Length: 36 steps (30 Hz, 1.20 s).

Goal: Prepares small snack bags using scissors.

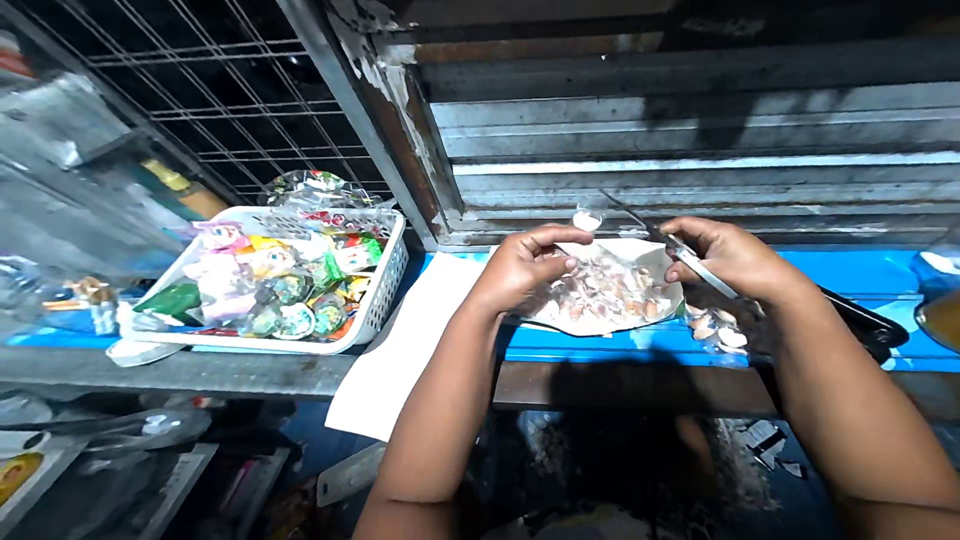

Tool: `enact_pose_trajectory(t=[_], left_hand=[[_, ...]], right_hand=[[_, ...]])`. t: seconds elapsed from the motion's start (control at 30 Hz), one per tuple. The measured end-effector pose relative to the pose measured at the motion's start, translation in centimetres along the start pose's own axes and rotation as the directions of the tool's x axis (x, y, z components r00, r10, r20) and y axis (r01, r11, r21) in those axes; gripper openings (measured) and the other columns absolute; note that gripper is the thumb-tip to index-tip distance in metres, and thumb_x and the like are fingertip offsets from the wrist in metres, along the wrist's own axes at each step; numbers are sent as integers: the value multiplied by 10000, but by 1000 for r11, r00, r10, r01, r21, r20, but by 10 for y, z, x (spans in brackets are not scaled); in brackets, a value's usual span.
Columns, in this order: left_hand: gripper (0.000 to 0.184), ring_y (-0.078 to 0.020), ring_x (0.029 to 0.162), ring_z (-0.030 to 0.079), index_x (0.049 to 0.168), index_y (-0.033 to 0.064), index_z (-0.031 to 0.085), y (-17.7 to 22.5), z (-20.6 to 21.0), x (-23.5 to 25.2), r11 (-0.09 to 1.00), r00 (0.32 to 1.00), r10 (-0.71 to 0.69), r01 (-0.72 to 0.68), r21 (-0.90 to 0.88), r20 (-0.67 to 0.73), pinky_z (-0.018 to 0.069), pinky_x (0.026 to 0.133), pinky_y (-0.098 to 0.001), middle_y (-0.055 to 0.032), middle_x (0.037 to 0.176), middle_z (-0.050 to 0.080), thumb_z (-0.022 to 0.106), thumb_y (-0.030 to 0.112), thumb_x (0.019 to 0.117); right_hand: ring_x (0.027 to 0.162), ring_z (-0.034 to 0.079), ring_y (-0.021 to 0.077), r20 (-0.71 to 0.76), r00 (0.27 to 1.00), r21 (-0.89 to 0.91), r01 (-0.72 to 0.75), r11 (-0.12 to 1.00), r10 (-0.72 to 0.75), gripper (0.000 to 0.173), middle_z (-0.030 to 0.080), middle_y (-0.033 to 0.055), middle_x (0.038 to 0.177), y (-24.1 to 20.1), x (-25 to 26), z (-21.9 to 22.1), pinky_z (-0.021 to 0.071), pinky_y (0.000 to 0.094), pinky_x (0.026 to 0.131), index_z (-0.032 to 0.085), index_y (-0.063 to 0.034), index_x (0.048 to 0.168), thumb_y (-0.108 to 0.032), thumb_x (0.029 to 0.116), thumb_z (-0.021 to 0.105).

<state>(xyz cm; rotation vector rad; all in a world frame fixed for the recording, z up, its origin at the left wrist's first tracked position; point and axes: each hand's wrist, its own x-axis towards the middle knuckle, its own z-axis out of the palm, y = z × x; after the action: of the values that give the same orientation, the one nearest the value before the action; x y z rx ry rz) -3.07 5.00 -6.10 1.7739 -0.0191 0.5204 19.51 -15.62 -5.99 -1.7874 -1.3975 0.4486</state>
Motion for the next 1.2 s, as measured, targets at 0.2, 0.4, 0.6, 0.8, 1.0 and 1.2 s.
enact_pose_trajectory(t=[0.2,0.4,0.6,0.8,1.0,1.2], left_hand=[[334,-27,909,645,1246,-17,677,3,0,1,999,988,27,-21,37,-151,559,820,-204,-42,1228,661,600,-80,927],[467,-48,911,658,1373,6,590,1,-1,3,999,979,40,-35,32,-197,560,783,-212,-83,1326,635,628,-86,917],[465,-57,932,662,1339,23,618,-1,2,3,997,984,57,-46,66,-166,566,791,-222,-68,1329,637,661,-101,893],[447,-28,859,616,1323,40,643,-5,5,4,976,989,84,-57,209,-123,526,772,-197,-53,1294,642,671,-77,893],[432,-38,893,615,1297,28,660,-6,9,4,968,995,71,-50,246,-75,518,778,-192,-74,1321,627,685,-81,880],[458,-84,855,633,1297,63,669,-4,12,0,962,996,58,-38,270,-67,547,730,-235,-48,1319,632,685,-102,871]], right_hand=[[702,575,15,-21,1000,17,21,1000,-20,550,621,-45,860,3,0,-4,510,219,644,617,-138,1241,-297,763,838],[727,604,20,110,993,-27,-49,998,52,524,656,-31,872,-1,-1,-2,527,219,682,654,-113,1203,-231,743,875],[742,619,44,171,982,-110,-64,992,82,496,682,-19,890,-3,1,6,534,269,693,668,-128,1206,-282,780,871],[733,634,43,178,980,-124,-62,990,84,479,697,-23,880,-4,1,10,546,272,686,697,-143,1180,-326,776,879],[759,649,51,154,986,-147,-34,988,57,462,715,-17,890,-7,0,12,556,301,713,719,-150,1170,-329,776,882],[741,651,50,147,988,-137,-25,990,45,449,718,-22,873,-8,0,14,558,295,698,727,-155,1154,-338,774,882]])
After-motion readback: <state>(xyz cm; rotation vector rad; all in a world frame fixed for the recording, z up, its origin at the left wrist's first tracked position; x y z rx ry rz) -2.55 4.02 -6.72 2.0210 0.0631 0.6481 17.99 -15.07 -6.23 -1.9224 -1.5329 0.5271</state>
